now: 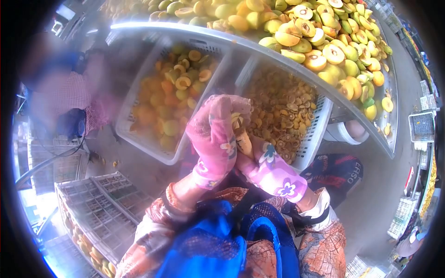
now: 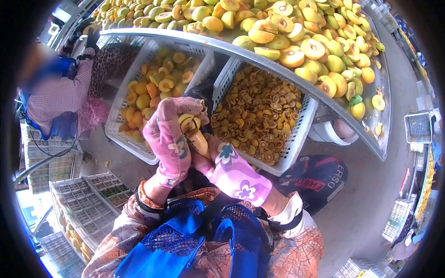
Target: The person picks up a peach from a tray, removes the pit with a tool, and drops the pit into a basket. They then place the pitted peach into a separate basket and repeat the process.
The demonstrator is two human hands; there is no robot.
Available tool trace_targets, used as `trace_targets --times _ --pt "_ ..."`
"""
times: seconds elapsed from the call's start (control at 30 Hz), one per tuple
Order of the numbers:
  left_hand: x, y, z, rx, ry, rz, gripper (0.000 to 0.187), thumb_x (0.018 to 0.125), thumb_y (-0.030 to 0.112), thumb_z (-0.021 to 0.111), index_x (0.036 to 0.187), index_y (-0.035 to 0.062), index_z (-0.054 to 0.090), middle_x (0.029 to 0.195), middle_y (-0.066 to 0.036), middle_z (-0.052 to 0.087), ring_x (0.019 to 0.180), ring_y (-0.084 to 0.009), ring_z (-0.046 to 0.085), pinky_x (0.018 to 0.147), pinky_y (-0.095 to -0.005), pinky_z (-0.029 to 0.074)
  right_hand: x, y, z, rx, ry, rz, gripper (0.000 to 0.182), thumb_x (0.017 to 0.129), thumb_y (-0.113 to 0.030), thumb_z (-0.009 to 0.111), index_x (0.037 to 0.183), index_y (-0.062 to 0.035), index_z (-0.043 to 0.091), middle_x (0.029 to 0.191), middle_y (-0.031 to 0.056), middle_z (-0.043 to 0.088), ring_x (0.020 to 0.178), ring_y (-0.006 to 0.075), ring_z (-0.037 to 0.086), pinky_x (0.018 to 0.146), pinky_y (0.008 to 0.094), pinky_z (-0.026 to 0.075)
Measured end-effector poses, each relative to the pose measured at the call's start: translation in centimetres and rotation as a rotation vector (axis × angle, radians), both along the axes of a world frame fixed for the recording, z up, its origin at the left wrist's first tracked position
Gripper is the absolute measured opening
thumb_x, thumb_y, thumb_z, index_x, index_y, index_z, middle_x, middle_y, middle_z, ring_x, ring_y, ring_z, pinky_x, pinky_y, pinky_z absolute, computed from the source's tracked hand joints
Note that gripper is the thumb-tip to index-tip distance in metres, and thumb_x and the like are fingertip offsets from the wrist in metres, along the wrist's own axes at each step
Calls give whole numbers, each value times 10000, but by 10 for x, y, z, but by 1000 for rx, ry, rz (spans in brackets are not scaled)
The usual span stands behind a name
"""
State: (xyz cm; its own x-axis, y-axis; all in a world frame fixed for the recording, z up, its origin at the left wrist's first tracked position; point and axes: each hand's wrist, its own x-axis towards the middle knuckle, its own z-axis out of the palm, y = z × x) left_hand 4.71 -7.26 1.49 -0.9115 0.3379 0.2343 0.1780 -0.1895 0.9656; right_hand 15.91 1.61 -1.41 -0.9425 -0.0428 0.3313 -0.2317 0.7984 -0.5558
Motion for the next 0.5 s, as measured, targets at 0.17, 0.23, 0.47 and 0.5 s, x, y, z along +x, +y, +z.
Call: trace_targets --times 0.17,0.23,0.47,0.5 --pt "-6 3 13 -81 -241 -102 423 963 374 543 860 -17 669 767 -62 647 666 -112 580 590 -249 450 -22 14 3 -611 -164 0 461 906 -159 593 1336 -58 459 1101 159 620 943 298 626 761 368 498" --pt "-11 2 11 -100 -204 -147 431 953 391 555 861 -14 671 745 -50 640 646 -104 570 586 -245 449 -24 22 5 -601 -451 -78 431 953 -195 549 1346 -53 445 988 134 658 863 251 640 745 353 485" --pt "-16 5 9 -270 -170 -189 441 960 381 529 849 -23 670 735 -61 647 636 -111 571 592 -250 451 -21 11 13 -772 -546 -46 295 935 -193 571 1184 -42 520 875 164 652 799 339 641 678 399 493" --pt "-16 8 3 -203 38 -156 481 975 395 491 846 -36 662 748 -79 647 628 -126 577 593 -255 455 -17 12 13 -777 -542 -49 295 935 -193 571 1184 -42 520 875 164 652 799 339 641 678 399 493"
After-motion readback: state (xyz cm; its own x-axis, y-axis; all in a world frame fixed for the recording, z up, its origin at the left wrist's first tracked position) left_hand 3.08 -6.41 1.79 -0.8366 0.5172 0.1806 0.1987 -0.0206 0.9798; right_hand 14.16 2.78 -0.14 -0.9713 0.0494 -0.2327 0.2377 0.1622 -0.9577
